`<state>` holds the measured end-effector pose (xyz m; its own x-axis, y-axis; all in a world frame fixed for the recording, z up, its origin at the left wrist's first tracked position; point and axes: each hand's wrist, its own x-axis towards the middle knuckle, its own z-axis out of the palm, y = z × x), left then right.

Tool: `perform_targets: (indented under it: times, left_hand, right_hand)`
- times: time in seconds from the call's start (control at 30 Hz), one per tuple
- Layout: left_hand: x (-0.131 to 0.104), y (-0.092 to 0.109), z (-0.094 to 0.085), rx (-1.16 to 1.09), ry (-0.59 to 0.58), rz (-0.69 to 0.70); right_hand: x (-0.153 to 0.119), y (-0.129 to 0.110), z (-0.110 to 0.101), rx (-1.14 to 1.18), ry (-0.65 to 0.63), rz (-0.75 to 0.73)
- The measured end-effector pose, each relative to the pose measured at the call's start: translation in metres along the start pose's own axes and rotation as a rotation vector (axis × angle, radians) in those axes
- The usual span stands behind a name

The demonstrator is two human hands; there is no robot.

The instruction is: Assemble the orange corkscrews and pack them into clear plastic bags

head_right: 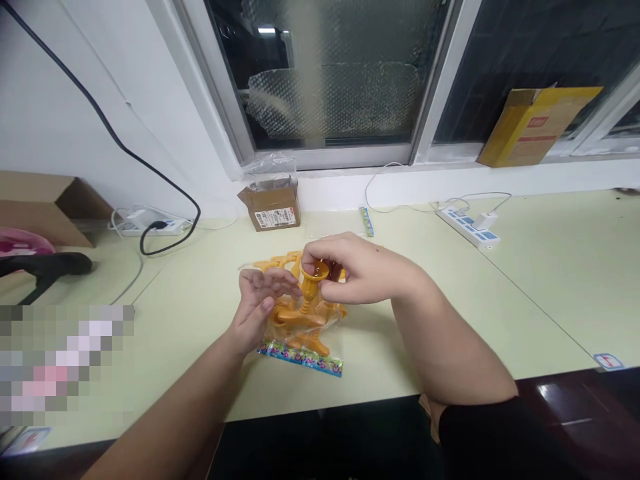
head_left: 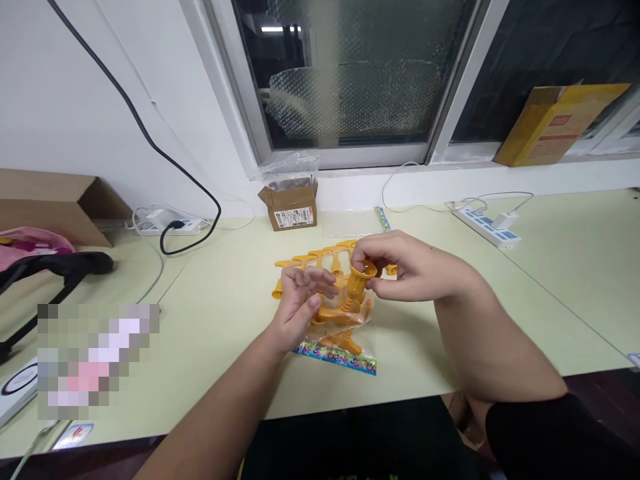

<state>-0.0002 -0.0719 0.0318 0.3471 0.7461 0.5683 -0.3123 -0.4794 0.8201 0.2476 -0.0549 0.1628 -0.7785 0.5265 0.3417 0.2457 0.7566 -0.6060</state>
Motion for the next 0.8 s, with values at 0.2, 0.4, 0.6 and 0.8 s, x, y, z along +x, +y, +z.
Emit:
perform_targets:
  times: [0.2,0.4,0.6,0.8]
  left_hand:
    - [0.002,-0.002,0.0,0.022,0.03,0.005]
    - [0.002,-0.007,0.0,0.08,0.146,0.031]
    - [0.001,-0.004,0.004,0.083,0.175,0.017]
    - [0.006,0.006,0.005,0.029,0.294,0.027]
  right_hand:
    - [-0.001,-0.004,0.0,-0.004,-0.035,0.001]
    - [-0.001,-0.006,0.006,-0.015,-0.13,0.082]
    - [0.0,-0.012,0.025,-0.227,-0.214,0.219]
    - [-0.003,-0.011,0.025,-0.254,-0.179,0.222]
